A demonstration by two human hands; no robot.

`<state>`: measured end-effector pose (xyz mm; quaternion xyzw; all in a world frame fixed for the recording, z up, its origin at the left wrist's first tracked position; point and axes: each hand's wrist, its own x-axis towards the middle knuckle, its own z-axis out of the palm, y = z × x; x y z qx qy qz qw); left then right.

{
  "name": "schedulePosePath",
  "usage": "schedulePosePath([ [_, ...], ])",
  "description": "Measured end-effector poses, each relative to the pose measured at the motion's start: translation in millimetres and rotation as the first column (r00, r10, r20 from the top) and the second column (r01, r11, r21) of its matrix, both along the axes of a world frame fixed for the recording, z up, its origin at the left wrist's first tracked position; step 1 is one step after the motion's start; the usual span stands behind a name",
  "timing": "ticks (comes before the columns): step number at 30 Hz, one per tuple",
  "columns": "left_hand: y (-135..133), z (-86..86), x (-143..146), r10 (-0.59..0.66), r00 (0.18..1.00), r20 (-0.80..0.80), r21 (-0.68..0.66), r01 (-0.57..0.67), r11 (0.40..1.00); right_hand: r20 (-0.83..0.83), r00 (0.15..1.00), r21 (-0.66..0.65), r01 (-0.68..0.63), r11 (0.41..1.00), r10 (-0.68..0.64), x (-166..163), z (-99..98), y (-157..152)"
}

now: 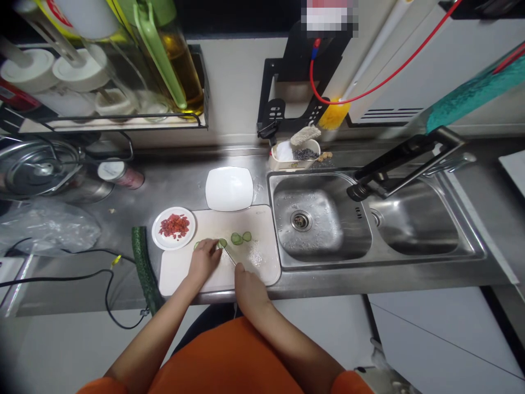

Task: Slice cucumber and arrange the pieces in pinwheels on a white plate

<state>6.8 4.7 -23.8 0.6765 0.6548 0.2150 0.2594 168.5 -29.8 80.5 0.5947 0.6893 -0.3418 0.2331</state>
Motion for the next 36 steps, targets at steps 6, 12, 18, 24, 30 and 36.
schedulePosePath([
  [6,2.9,3.0,1.5,0.025,1.000,0.006,-0.030,-0.025,0.999,-0.030,1.000,0.031,0.004,1.000,-0.003,-3.5,4.3,-0.3],
  [12,8.2,5.0,2.9,0.055,0.998,0.007,-0.065,-0.055,0.996,-0.011,0.999,-0.038,0.032,0.999,-0.033,8.1,5.1,-7.4],
  [18,13.0,14.4,7.6,0.103,0.994,0.041,-0.124,-0.097,0.987,0.010,0.998,-0.105,0.056,0.993,-0.055,22.6,10.8,-15.3],
  [24,4.1,21.3,-2.9,0.242,0.960,0.141,-0.200,-0.212,0.957,0.003,0.999,-0.081,0.041,0.996,-0.041,28.3,8.5,-18.4],
  [30,-10.6,15.3,-40.6,0.475,0.874,0.100,-0.240,-0.442,0.864,0.012,0.998,-0.099,0.058,0.993,-0.057,31.1,5.2,-18.0],
  [36,-17.4,13.7,-50.2,0.470,0.882,0.027,-0.182,-0.458,0.870,0.011,0.999,-0.093,0.036,0.995,-0.036,30.6,7.5,-17.0],
])
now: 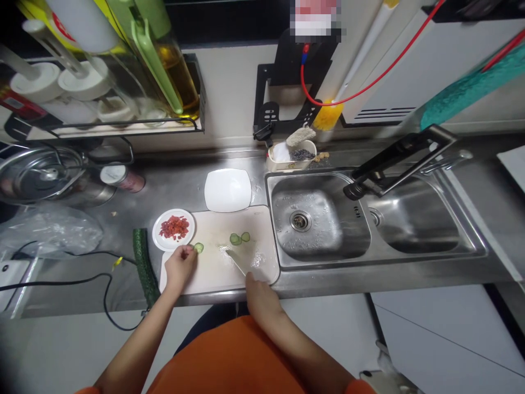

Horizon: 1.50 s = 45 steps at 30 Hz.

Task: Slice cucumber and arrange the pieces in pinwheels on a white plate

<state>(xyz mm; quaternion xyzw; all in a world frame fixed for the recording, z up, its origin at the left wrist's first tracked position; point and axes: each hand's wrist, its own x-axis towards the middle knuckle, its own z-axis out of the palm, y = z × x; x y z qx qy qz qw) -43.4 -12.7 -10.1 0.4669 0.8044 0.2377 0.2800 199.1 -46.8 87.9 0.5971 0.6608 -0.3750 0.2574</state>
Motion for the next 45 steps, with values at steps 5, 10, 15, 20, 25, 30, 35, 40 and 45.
schedulePosePath([
  [5,3.8,2.3,13.9,-0.134,0.988,-0.077,0.131,0.144,0.981,0.001,1.000,-0.005,0.008,1.000,-0.008,2.1,0.1,-1.6],
  [10,31.1,1.3,50.7,-0.456,0.889,-0.052,0.176,0.457,0.872,-0.003,1.000,-0.007,0.004,1.000,-0.004,5.1,-0.1,-4.0],
  [15,54.3,-7.7,79.0,-0.606,0.794,-0.045,0.111,0.607,0.787,-0.009,1.000,0.018,0.005,1.000,-0.005,7.3,-2.3,-6.4],
  [20,57.3,-14.4,82.0,-0.632,0.774,-0.030,0.102,0.632,0.769,-0.020,1.000,0.032,0.013,0.999,-0.012,9.6,-7.2,-9.6],
  [25,58.9,-10.8,84.1,-0.597,0.802,0.017,0.101,0.593,0.799,-0.032,0.999,0.017,0.030,0.999,-0.029,10.3,-8.1,-9.8],
  [30,58.8,0.5,86.3,-0.564,0.823,0.067,0.073,0.560,0.826,-0.017,0.999,0.007,0.029,1.000,-0.029,9.7,-4.5,-7.4],
  [35,52.3,5.5,68.3,-0.442,0.889,0.118,0.012,0.444,0.896,-0.014,1.000,-0.009,0.018,1.000,-0.018,10.3,-2.3,-5.3],
  [40,45.1,2.7,47.5,-0.421,0.906,0.031,-0.008,0.422,0.907,-0.017,1.000,-0.002,0.011,1.000,-0.011,10.7,-6.1,-6.7],
  [45,28.8,-6.9,43.1,-0.472,0.867,-0.160,0.117,0.492,0.863,-0.008,1.000,0.009,-0.006,1.000,0.006,9.5,-8.6,-8.5],
])
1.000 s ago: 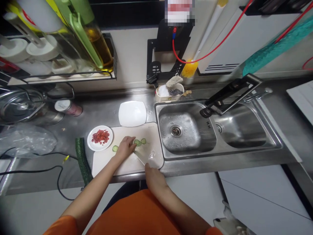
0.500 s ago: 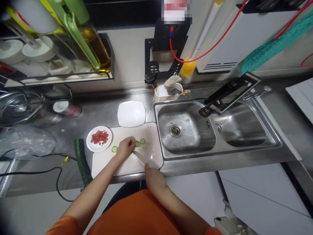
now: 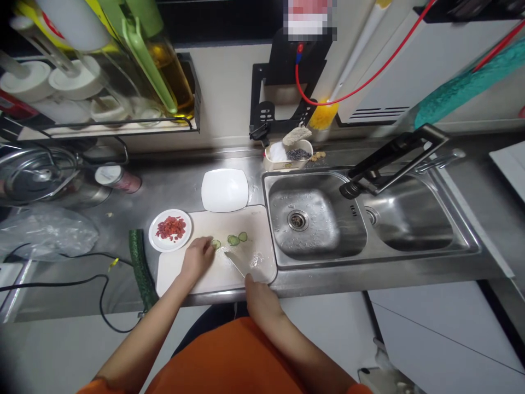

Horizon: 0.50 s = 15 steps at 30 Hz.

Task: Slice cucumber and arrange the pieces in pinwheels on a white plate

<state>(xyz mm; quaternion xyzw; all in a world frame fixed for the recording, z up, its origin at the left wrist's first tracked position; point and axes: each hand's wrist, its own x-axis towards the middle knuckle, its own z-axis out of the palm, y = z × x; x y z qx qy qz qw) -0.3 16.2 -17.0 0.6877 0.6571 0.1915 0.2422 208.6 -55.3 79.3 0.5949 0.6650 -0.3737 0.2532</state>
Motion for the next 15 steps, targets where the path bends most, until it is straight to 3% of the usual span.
schedulePosePath([
  [6,-16.2,-8.8,0.6,-0.027,0.999,-0.034,0.050,0.028,0.998,0.011,0.999,0.045,-0.048,0.998,0.047,-10.7,1.5,1.9],
  [15,-13.9,-10.6,0.8,-0.017,1.000,0.001,0.067,0.017,0.998,0.034,0.990,0.204,-0.138,0.969,0.134,-39.0,-8.3,11.0],
])
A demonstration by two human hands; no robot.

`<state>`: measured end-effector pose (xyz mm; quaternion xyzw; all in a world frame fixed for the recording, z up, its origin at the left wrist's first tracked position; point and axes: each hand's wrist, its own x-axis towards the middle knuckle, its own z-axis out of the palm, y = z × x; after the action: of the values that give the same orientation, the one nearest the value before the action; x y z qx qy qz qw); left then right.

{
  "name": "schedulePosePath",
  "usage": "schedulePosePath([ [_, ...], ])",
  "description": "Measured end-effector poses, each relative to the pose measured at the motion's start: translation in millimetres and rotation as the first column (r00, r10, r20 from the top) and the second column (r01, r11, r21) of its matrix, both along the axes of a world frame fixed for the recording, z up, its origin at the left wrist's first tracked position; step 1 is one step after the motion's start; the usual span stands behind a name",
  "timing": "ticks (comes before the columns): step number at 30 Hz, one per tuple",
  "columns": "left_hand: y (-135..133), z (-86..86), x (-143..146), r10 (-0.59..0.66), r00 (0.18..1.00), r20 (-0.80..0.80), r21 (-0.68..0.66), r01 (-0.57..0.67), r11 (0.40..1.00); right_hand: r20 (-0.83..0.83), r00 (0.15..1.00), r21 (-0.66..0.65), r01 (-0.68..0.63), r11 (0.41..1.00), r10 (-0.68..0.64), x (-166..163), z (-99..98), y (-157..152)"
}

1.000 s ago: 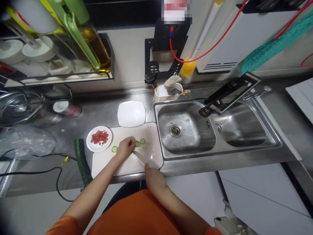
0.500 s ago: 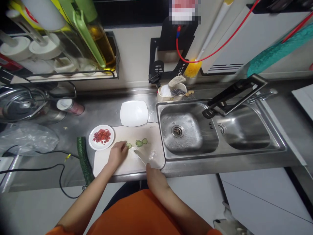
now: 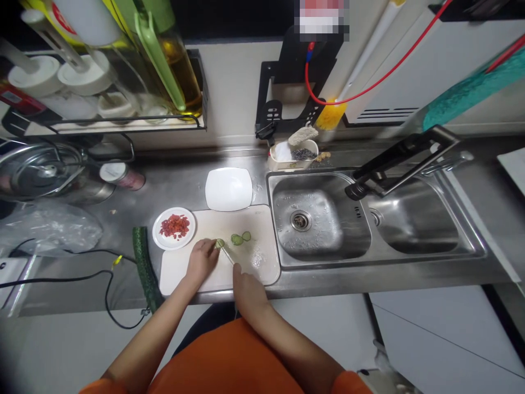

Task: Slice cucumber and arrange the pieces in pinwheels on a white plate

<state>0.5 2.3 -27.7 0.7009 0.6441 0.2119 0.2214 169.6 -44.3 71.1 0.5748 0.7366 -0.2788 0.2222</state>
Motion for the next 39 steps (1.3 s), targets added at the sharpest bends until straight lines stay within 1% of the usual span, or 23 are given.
schedulePosePath([
  [3,0.3,1.9,0.2,0.000,1.000,0.012,0.004,0.000,1.000,0.007,1.000,0.015,0.000,1.000,0.000,-2.6,-1.3,0.5],
  [12,1.0,3.7,0.4,0.004,1.000,0.018,-0.017,-0.004,1.000,0.006,1.000,-0.005,0.013,1.000,-0.013,-4.5,1.4,1.9],
  [18,0.5,4.1,0.9,0.009,1.000,0.022,-0.007,-0.009,1.000,-0.004,0.999,-0.046,0.049,0.998,-0.049,-6.0,3.7,5.5],
  [22,0.2,0.7,0.3,0.011,1.000,0.014,-0.008,-0.011,1.000,-0.016,0.998,-0.063,0.056,0.996,-0.058,-7.2,5.7,7.6],
  [26,0.4,-1.7,-0.6,0.006,1.000,0.014,-0.011,-0.006,1.000,-0.023,0.994,-0.107,0.100,0.989,-0.103,-10.4,8.9,10.8],
  [31,1.3,0.7,0.0,0.014,1.000,0.016,-0.027,-0.013,1.000,-0.050,0.988,-0.141,0.136,0.981,-0.144,-15.5,16.1,15.9],
  [35,1.7,2.7,0.7,0.017,1.000,0.012,-0.034,-0.017,0.999,-0.052,0.989,-0.148,0.132,0.980,-0.141,-15.1,19.1,16.2],
  [39,3.6,2.5,0.6,0.025,0.999,0.022,-0.038,-0.024,0.999,-0.061,0.988,-0.159,0.130,0.979,-0.141,-7.9,16.9,10.5],
])
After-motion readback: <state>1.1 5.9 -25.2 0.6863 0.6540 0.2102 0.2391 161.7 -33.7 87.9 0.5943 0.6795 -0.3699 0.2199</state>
